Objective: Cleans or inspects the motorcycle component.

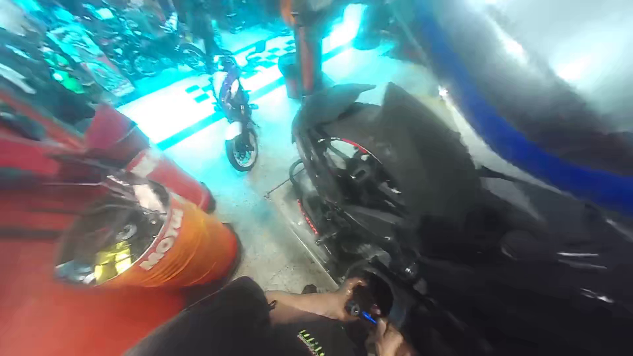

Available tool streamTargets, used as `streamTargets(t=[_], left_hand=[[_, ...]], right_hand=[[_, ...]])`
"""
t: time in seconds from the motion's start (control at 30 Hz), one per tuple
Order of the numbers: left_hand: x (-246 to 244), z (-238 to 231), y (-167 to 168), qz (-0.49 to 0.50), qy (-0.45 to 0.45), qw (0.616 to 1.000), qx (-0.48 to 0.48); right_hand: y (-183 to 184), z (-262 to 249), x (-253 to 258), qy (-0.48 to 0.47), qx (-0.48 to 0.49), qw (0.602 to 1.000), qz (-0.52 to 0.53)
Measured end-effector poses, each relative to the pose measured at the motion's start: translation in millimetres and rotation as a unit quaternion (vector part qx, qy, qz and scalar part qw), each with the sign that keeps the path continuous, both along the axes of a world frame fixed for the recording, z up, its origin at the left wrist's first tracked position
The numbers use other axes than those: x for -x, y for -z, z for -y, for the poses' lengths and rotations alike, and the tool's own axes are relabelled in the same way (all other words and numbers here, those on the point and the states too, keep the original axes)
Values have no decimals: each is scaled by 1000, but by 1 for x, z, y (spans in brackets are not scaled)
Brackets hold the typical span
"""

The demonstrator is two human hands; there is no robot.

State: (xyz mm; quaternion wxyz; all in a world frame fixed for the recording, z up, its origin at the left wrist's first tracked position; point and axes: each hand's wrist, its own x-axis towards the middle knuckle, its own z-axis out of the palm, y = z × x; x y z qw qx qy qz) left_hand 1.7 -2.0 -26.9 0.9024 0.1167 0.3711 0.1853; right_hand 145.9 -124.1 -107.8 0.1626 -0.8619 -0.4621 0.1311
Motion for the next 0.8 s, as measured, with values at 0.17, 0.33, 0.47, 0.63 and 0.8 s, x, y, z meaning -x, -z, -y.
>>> streamTargets(t=[0.17, 0.33, 0.47, 0.63, 0.8], left_hand=[[-1, 4, -1, 34, -7, 999, 35], [-10, -6, 29, 37, -39, 996, 72], [-19, -10, 39, -44, -31, 996, 69], [-7, -22, 46, -92, 71, 992, -50], [6, -26, 57, -64, 42, 995, -71]], right_hand=[[10, 6, 1, 40, 73, 997, 9], [-7, 7, -4, 87, 58, 994, -24], [0, -12, 3, 54, 53, 997, 10], [-33, -56, -15, 49, 230, 965, -116], [17, -84, -5, 34, 130, 990, -49]])
